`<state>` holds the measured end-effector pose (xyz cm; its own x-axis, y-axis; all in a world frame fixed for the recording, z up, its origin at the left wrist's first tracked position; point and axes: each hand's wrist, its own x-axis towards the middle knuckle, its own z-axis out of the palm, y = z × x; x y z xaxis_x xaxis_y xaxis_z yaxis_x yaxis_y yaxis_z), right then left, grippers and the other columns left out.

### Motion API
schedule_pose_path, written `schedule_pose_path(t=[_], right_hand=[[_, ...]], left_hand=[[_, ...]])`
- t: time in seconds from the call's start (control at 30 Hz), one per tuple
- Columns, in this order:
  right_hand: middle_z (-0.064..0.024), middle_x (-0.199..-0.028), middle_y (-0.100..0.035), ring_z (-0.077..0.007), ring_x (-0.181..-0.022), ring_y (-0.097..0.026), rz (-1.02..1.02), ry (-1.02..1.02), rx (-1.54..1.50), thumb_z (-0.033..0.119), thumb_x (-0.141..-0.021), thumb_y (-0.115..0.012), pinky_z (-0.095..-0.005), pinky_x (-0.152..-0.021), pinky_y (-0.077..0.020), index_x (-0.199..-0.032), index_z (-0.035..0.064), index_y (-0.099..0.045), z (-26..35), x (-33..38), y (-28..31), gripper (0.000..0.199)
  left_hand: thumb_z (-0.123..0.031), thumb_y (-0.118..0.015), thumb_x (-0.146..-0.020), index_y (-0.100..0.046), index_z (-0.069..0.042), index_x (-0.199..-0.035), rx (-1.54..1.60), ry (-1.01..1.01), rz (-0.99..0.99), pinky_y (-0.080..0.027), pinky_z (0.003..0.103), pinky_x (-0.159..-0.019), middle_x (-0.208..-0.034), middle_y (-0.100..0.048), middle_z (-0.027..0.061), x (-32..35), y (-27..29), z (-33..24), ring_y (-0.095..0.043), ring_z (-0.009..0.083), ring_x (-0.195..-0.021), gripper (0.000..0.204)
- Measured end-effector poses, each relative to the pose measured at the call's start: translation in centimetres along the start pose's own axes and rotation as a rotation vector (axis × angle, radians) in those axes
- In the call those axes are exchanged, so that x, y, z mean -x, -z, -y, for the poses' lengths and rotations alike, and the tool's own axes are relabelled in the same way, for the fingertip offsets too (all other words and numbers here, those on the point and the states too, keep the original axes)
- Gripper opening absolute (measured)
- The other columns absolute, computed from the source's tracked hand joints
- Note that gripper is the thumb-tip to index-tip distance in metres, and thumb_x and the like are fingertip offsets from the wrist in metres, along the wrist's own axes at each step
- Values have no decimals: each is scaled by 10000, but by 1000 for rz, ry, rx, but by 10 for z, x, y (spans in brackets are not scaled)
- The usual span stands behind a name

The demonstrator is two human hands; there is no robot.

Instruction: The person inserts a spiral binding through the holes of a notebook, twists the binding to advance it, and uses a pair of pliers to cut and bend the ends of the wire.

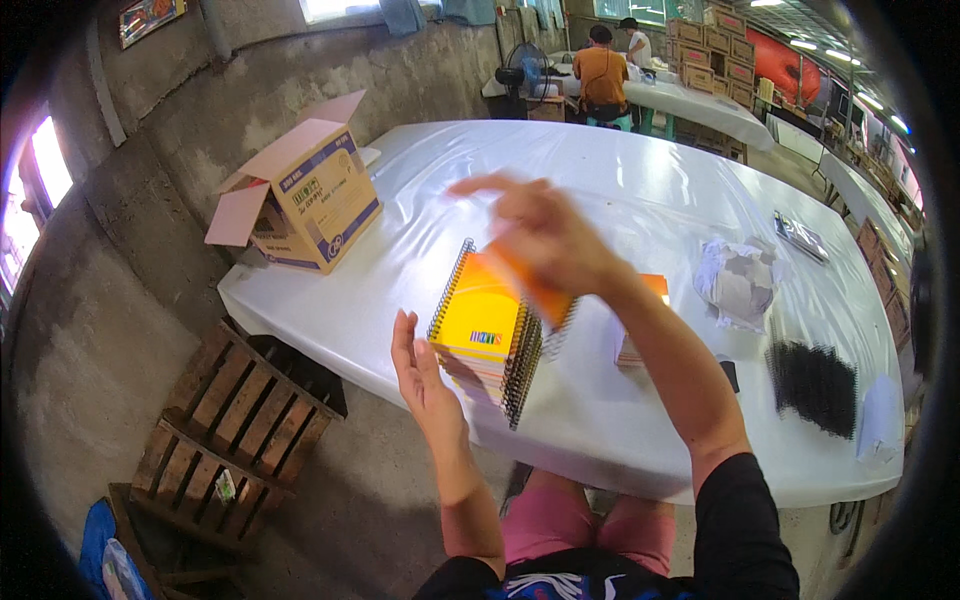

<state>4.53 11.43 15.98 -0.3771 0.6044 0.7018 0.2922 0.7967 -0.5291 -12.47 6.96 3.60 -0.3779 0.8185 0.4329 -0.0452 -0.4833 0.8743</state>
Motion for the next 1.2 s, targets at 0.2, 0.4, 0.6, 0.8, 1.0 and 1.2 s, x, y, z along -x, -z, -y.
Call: schedule_pose_path(t=[0.2,0.4,0.6,0.8,1.0,1.2], right_hand=[[-43,-1050,-602,-176,-1114,-513,360,153,476,288,-858,-541,-562,-1008,-200,-1243,248,-548,-12,-8,-57,387],[-108,-1118,-620,-189,-1056,-560,-299,-367,-265,333,-949,-505,-316,-954,-387,-1214,52,-561,-78,38,-36,391],[-105,-1003,-641,-121,-903,-578,-530,-508,-452,346,-953,-477,-250,-814,-443,-1155,15,-581,-79,47,-75,402],[-106,-887,-651,-137,-792,-601,-508,-565,-495,301,-963,-432,-240,-753,-468,-985,-51,-631,-86,45,-73,406],[-157,-831,-674,-165,-734,-626,-648,-543,-507,334,-979,-383,-259,-737,-490,-921,-82,-664,-94,48,-84,505],[-205,-1029,-646,-250,-986,-586,-649,-471,-474,351,-963,-449,-288,-877,-421,-1006,-19,-678,-96,50,-79,437]], left_hand=[[-485,-303,-989,-297,18,-1395,320,43,50,-284,379,-1064,-1378,-388,196,4,-4,14,-376,254,-1279,646],[-514,-287,-983,-435,50,-1264,183,-69,8,-388,351,-976,-1222,-515,201,-10,-22,22,-497,256,-1148,647],[-497,-271,-991,-554,90,-1064,335,-9,-166,-468,357,-902,-1061,-601,204,-13,-35,20,-592,266,-1007,656],[-508,-316,-980,-554,111,-1059,231,-150,-113,-507,340,-830,-1049,-605,206,-14,-36,28,-619,245,-924,668],[-492,-356,-976,-545,106,-1070,265,-178,-107,-521,353,-816,-1008,-610,191,-12,-35,31,-624,245,-896,633],[-529,-311,-971,-499,74,-1158,238,-152,-73,-472,380,-909,-1155,-550,189,-14,-32,41,-568,247,-1045,659]])
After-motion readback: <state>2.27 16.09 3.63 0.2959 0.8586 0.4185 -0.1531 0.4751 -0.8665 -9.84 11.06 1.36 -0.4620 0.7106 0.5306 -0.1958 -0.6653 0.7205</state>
